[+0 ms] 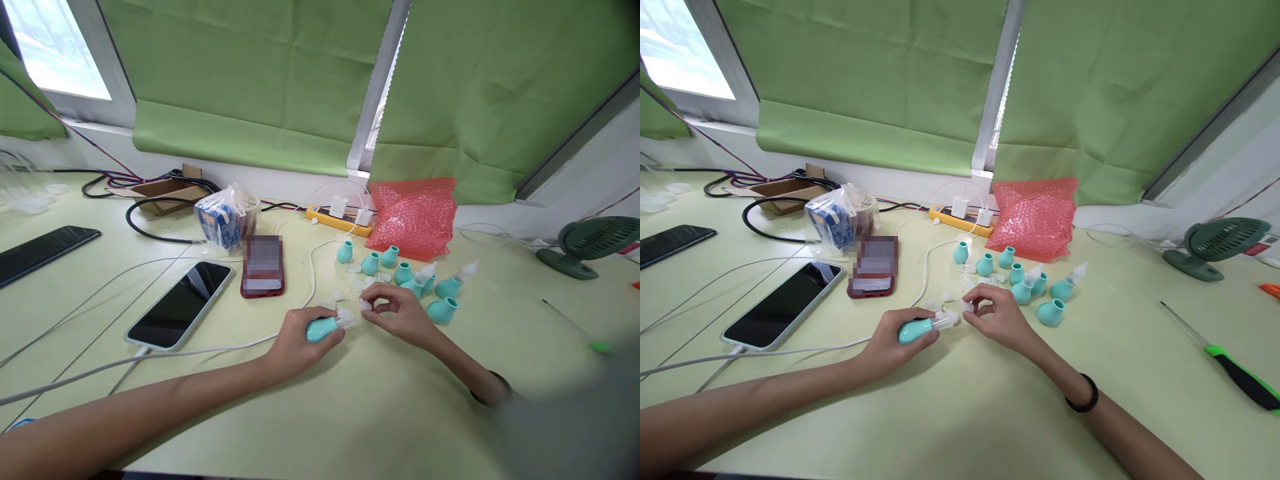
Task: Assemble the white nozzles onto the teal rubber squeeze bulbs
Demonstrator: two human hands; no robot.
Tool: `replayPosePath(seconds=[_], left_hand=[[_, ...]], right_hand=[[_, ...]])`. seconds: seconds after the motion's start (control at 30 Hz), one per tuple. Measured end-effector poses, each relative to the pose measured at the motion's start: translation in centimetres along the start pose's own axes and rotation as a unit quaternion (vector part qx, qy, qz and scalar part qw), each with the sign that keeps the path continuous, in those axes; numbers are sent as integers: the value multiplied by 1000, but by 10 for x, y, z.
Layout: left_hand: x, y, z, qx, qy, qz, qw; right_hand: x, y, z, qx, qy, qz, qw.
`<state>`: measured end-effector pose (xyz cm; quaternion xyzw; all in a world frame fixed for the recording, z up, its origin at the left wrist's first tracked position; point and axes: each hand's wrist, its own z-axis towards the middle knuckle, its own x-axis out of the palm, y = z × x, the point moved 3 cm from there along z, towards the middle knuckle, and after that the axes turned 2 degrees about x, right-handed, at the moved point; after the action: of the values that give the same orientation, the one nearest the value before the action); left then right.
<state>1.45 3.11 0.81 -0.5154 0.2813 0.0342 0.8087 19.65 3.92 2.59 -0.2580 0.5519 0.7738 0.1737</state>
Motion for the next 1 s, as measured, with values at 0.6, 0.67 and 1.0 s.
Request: replayPosePath(seconds=[0.6, 0.67, 1.0], left_hand=[[-1, 2, 0, 15, 19, -26, 999], [-1, 1, -1, 27, 12, -13, 999], [-2, -2, -5, 87, 0, 21, 996]], right_hand=[[19, -10, -14, 161, 5, 355, 921], [22, -9, -15, 174, 1, 374, 911], [33, -6, -19, 185, 0, 436, 881]])
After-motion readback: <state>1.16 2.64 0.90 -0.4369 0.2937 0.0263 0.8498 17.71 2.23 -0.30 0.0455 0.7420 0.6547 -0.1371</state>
